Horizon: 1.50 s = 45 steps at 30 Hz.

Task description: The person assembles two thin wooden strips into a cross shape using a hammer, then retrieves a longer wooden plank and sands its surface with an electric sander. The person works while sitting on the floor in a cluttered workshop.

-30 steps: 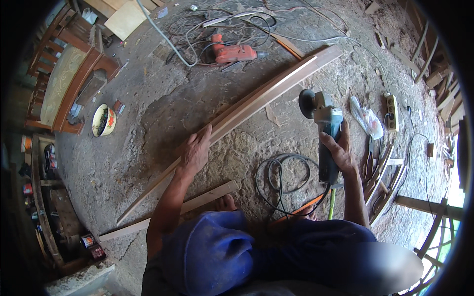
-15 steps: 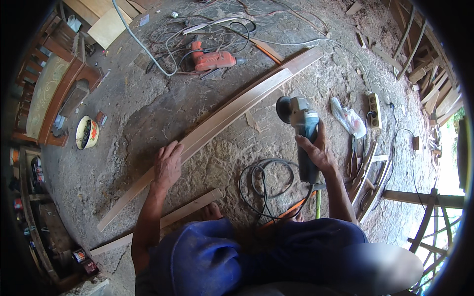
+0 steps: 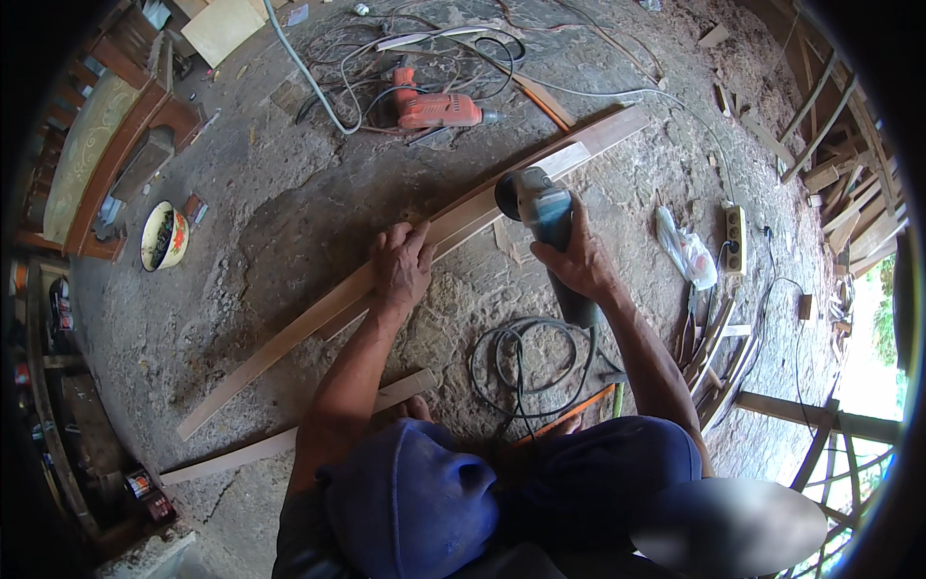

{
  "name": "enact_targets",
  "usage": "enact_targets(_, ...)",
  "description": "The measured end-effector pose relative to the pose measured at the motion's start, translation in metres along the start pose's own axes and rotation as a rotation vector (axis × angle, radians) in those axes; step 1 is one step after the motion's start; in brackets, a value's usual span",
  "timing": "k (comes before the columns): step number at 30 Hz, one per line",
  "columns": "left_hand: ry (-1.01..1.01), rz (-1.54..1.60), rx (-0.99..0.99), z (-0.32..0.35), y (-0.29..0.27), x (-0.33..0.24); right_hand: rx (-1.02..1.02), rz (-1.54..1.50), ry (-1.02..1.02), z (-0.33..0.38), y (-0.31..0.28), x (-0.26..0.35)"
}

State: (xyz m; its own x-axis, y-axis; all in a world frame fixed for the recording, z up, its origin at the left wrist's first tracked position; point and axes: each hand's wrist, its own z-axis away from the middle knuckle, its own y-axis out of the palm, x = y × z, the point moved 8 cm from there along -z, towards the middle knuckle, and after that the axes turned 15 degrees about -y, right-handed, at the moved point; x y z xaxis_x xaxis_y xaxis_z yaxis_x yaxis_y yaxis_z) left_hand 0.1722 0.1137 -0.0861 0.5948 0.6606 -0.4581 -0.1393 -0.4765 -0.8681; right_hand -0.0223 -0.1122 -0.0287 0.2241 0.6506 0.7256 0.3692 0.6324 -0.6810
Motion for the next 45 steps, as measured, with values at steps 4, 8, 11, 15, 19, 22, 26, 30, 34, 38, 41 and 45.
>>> enact_targets(4, -0.044, -0.018, 0.022, -0.001, -0.002, -0.002, 0.044, 0.059, -0.026, -0.014, 0.020, 0.010)
enact_targets(8, -0.026, -0.014, 0.030, -0.001, -0.002, -0.003, 0.120, 0.140, 0.013, -0.017, 0.032, 0.010)
enact_targets(11, -0.026, -0.013, 0.032, -0.001, 0.000, -0.003, 0.093, 0.128, 0.031, -0.016, 0.026, 0.002)
enact_targets(15, -0.026, -0.064, 0.011, -0.002, 0.003, -0.002, 0.048, 0.119, 0.023, -0.023, 0.007, -0.019)
enact_targets(19, 0.007, -0.066, -0.004, -0.002, 0.002, -0.001, 0.009, 0.154, 0.030, -0.035, -0.013, -0.043)
enact_targets(22, 0.003, -0.071, 0.013, -0.002, 0.005, 0.000, 0.022, 0.121, 0.080, -0.041, -0.030, -0.066)
enact_targets(26, 0.012, -0.074, 0.006, -0.001, 0.006, 0.000, -0.104, 0.175, 0.065, -0.054, -0.062, -0.091)
enact_targets(30, 0.001, -0.071, 0.025, -0.002, 0.009, 0.001, -0.135, 0.236, 0.091, -0.066, -0.083, -0.116)
enact_targets(34, 0.004, -0.078, 0.014, -0.002, 0.009, 0.003, -0.178, 0.162, 0.042, -0.071, -0.092, -0.120)
enact_targets(38, 0.002, -0.071, 0.022, -0.002, 0.011, 0.003, -0.144, 0.134, 0.052, -0.065, -0.078, -0.107)
enact_targets(41, 0.001, -0.066, 0.007, -0.002, 0.010, 0.002, -0.078, 0.126, 0.057, -0.050, -0.059, -0.094)
enact_targets(45, -0.001, -0.052, 0.016, -0.002, 0.009, 0.002, -0.094, 0.144, 0.036, -0.046, -0.060, -0.094)
